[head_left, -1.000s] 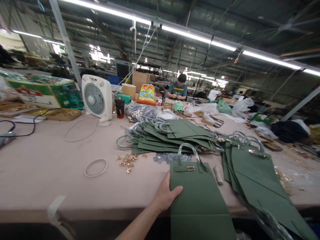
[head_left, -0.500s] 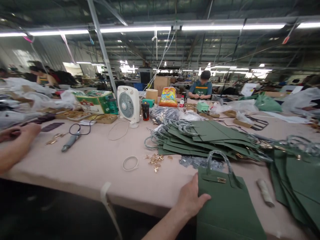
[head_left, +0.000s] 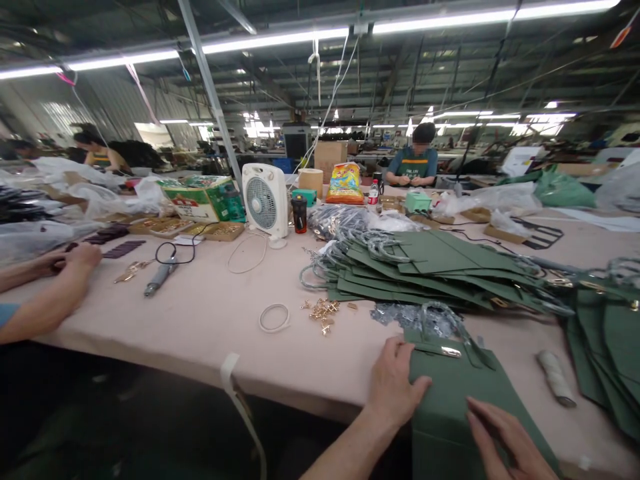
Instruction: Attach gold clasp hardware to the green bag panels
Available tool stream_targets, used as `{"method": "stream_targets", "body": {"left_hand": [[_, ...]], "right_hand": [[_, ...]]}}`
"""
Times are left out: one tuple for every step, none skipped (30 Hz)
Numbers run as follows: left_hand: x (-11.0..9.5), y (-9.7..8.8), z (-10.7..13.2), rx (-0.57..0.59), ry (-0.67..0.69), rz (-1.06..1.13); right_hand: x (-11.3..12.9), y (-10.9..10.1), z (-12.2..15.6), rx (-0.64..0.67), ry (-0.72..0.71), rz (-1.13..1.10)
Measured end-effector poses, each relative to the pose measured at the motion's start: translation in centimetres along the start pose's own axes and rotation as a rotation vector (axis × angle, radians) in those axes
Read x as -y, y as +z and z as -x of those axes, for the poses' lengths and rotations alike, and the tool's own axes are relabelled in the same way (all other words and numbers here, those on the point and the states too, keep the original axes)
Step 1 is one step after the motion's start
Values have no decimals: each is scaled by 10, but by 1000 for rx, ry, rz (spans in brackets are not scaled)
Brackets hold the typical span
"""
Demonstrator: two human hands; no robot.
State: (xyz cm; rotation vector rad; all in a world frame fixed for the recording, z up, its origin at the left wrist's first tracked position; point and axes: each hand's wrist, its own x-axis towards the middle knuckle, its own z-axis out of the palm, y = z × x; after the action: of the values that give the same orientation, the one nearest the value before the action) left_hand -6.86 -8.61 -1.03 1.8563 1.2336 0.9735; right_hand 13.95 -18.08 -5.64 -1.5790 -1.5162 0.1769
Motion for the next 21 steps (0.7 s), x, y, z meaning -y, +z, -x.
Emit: {"method": "stream_targets", "body": {"left_hand": [[0,-1,1,-21,11,39],[2,-2,2,-43,17,83],[4,-4,3,-73,16,128],[7,-6,5,-115,11,166],[10,-10,6,-172,1,191],[15,-16,8,-243,-9,201],[20,-23,9,-324,-20,194],[26,-33,11,-409,-31,171],[32,-44,12,-490,-42,137],[39,-57,13,-561,-52,95],[46,-71,13,-623,-61,46],[54,-85,13,-667,-74,-5],[61,-99,12,-688,-89,-53],[68,-111,11,-690,-111,-92],[74,-121,9,-667,-129,-126],[80,-129,9,-623,-136,-155],[84,-135,8,-563,-131,-180],[87,-139,8,-498,-112,-203],[88,-141,9,-439,-86,-227],[88,-141,11,-392,-59,-252],[87,-139,12,-357,-38,-278]], "right_hand": [[7,8,-8,12,-6,-24],[12,16,-15,15,-10,-45],[16,23,-21,19,-12,-63],[17,28,-25,24,-15,-72],[17,33,-28,31,-21,-74],[14,37,-30,41,-31,-69],[10,40,-31,52,-49,-62],[5,43,-31,63,-74,-52],[1,44,-30,74,-98,-39],[-2,45,-30,83,-118,-26],[-4,45,-29,87,-126,-11],[-4,46,-29,87,-122,4],[-2,46,-28,85,-109,18],[0,46,-28,85,-90,31],[3,46,-28,86,-67,43],[7,47,-29,85,-45,53],[9,47,-29,84,-25,60],[11,48,-30,80,-9,63],[12,48,-30,73,3,62],[13,48,-31,69,13,58],[13,48,-31,66,21,52]]}}
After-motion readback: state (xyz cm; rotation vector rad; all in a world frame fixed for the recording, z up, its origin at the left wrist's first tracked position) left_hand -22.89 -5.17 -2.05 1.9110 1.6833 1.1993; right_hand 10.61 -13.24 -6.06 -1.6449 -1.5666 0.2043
